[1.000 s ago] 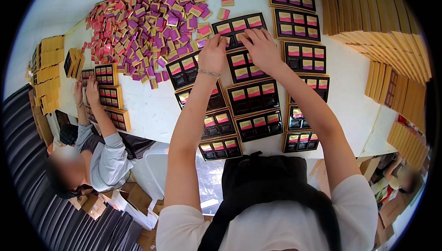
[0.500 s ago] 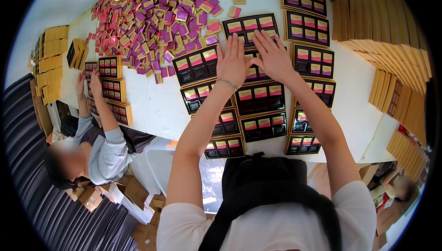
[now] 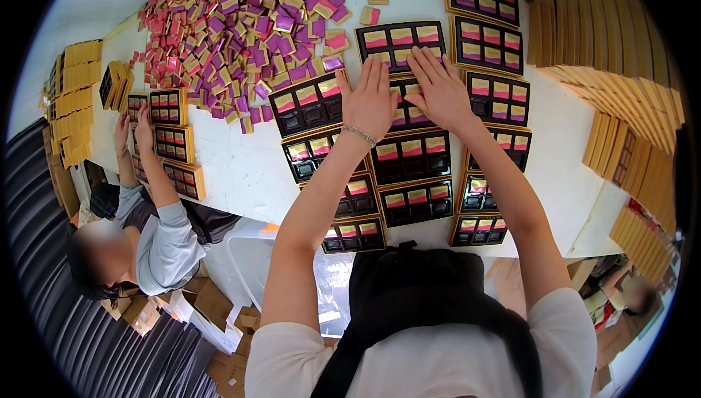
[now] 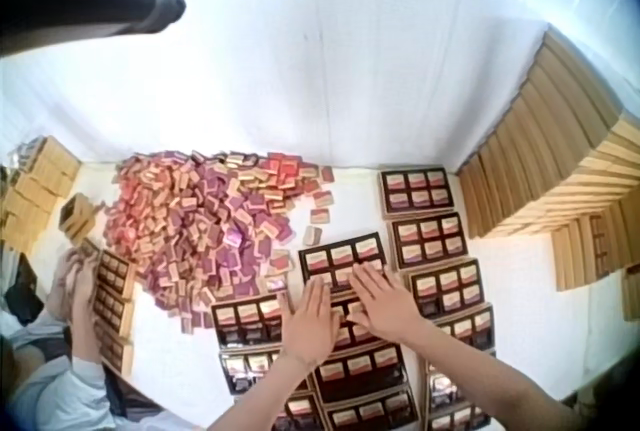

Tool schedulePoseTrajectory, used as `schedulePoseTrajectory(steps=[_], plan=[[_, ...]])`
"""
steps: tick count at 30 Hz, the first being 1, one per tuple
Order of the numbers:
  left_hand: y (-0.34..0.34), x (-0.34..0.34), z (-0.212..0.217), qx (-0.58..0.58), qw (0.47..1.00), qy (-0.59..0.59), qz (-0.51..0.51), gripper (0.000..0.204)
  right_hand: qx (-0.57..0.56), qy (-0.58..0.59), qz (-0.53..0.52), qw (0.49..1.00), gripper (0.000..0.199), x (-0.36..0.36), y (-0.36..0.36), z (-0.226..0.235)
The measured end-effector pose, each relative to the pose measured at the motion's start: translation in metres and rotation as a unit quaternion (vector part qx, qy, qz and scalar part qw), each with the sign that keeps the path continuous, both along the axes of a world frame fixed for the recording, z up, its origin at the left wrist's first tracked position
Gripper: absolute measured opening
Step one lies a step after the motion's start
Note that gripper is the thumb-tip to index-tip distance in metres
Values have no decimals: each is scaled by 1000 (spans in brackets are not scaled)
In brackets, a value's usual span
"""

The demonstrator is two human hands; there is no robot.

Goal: The person places small, colorful rectangular items into the compartments of black trays on a table. They arrange the items by hand, filling the slots in the trays and stacking the completed units. The person also handles a clear plastic bag and uses scissors to cut a small piece of material.

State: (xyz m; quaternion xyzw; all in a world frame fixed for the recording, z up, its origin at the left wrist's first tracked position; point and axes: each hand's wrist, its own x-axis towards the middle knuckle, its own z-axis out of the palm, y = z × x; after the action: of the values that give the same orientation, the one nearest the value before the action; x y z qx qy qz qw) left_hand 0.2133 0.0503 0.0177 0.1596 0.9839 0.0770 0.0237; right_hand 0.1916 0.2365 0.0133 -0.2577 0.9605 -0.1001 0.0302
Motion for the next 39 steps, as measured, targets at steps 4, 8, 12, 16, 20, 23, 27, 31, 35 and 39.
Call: schedulePoseTrajectory(steps=[4,8,12,16,20,23,27,31,35,39], plan=[[-3,-4,0,33,999,21,6,48,-33,20,1,999,74,-2,-9,6],[-42,-60,4,91,992,43,75,27,-36,8,-2,999,76,-3,-11,-1],[-87,-122,1,100,986,-59,120,24,-33,2,26,999,75,-6,-11,-2],[-97,-170,1,89,979,-112,146,31,-23,-14,29,999,72,-8,-11,1],[-106,-168,-8,106,986,-37,125,32,-33,-18,35,999,64,-9,-16,5],[-104,-140,6,127,970,-203,43,33,-93,41,28,994,48,-20,-18,14],[-113,-111,4,71,983,-170,6,29,-214,38,-68,974,28,-81,-67,9],[-128,-128,-14,130,977,-128,107,33,-93,47,-62,993,32,-162,-109,-16],[-115,-118,-2,108,989,-65,75,39,21,116,0,993,28,-179,-119,-27],[-116,-120,-15,103,990,3,96,38,-2,125,-42,991,26,-172,-119,-29]])
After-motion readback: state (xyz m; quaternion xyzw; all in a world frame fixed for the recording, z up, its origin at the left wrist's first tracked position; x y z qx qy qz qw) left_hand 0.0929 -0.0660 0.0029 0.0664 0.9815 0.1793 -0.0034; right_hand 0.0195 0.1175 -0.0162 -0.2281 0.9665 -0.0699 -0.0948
